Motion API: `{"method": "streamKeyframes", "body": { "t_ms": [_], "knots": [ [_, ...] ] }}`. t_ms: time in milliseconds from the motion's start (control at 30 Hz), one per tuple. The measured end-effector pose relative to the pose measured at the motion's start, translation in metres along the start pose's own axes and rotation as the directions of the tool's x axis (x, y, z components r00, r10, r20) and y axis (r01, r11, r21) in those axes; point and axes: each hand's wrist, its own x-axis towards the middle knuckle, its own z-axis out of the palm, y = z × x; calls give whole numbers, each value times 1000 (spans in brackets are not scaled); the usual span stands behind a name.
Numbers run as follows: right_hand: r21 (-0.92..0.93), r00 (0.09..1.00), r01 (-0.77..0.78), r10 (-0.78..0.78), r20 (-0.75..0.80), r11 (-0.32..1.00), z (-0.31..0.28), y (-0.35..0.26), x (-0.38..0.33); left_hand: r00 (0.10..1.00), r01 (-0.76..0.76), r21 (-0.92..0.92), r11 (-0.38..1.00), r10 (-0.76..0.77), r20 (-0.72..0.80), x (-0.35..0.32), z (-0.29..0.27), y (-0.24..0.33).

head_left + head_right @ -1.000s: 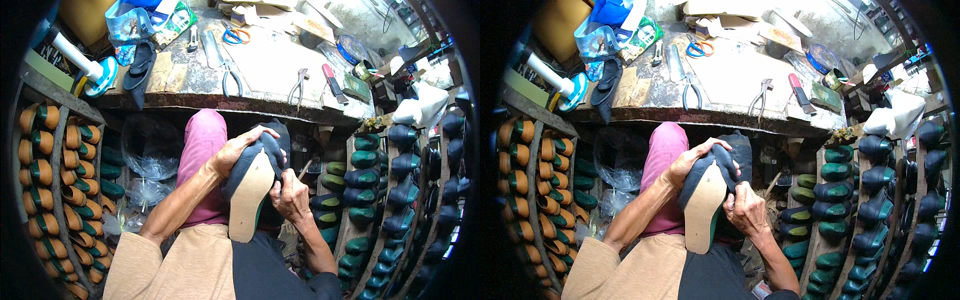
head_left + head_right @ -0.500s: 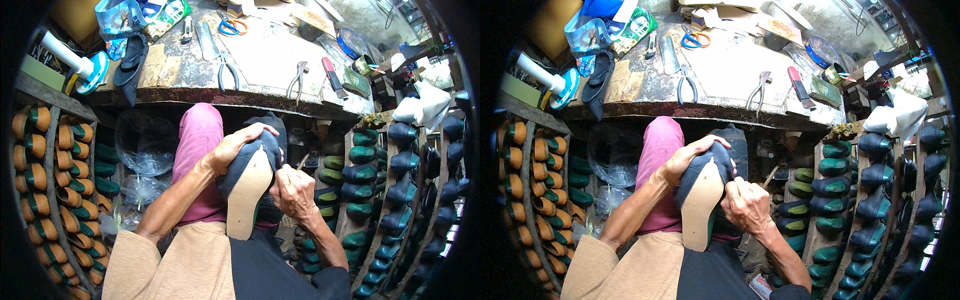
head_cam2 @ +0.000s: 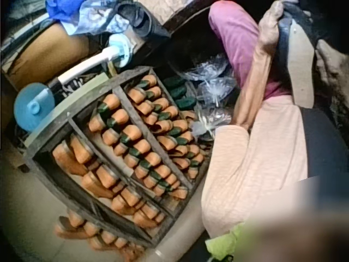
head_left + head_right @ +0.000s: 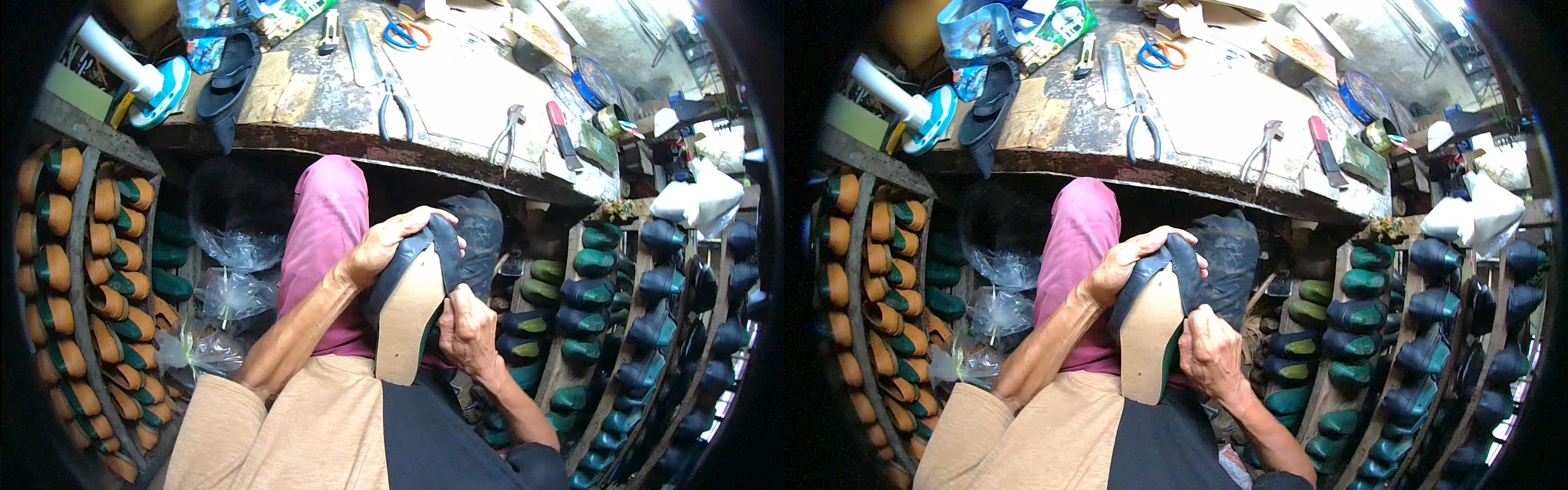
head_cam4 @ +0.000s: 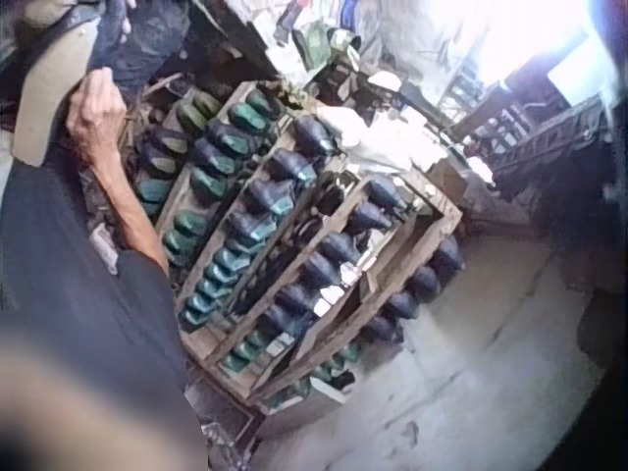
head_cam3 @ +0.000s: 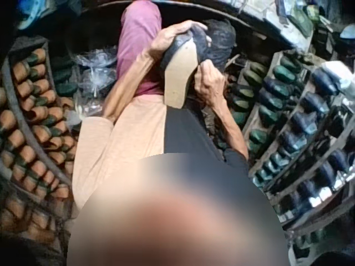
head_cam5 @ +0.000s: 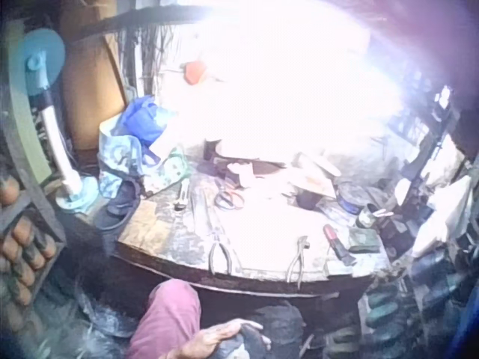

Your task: The person repairs a black slip-on shoe by trimming excess material, inserting a green insole, and hammering the edges to secure it. They repeatedly check the fit and adjust the shoe throughout the process.

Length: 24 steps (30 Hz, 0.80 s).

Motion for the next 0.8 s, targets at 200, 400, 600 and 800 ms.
{"method": "streamKeyframes", "body": {
  "t_ms": [200,400,600,800],
  "knots": [
    [304,970,-215,167,177,928,16,-40,-41,949,-144,-124,982,102,-297,-4,-42,-9],
    [252,978,-194,207,-24,948,15,-47,-42,926,-188,-177,966,115,-359,-1,-40,-11],
    [4,961,53,-50,-271,999,-40,-73,-48,975,-214,-425,880,164,-150,-6,-22,16],
    [-167,941,296,-317,-116,940,-50,-92,-24,989,-147,-554,819,112,-97,-3,-10,5]
  ]
}}
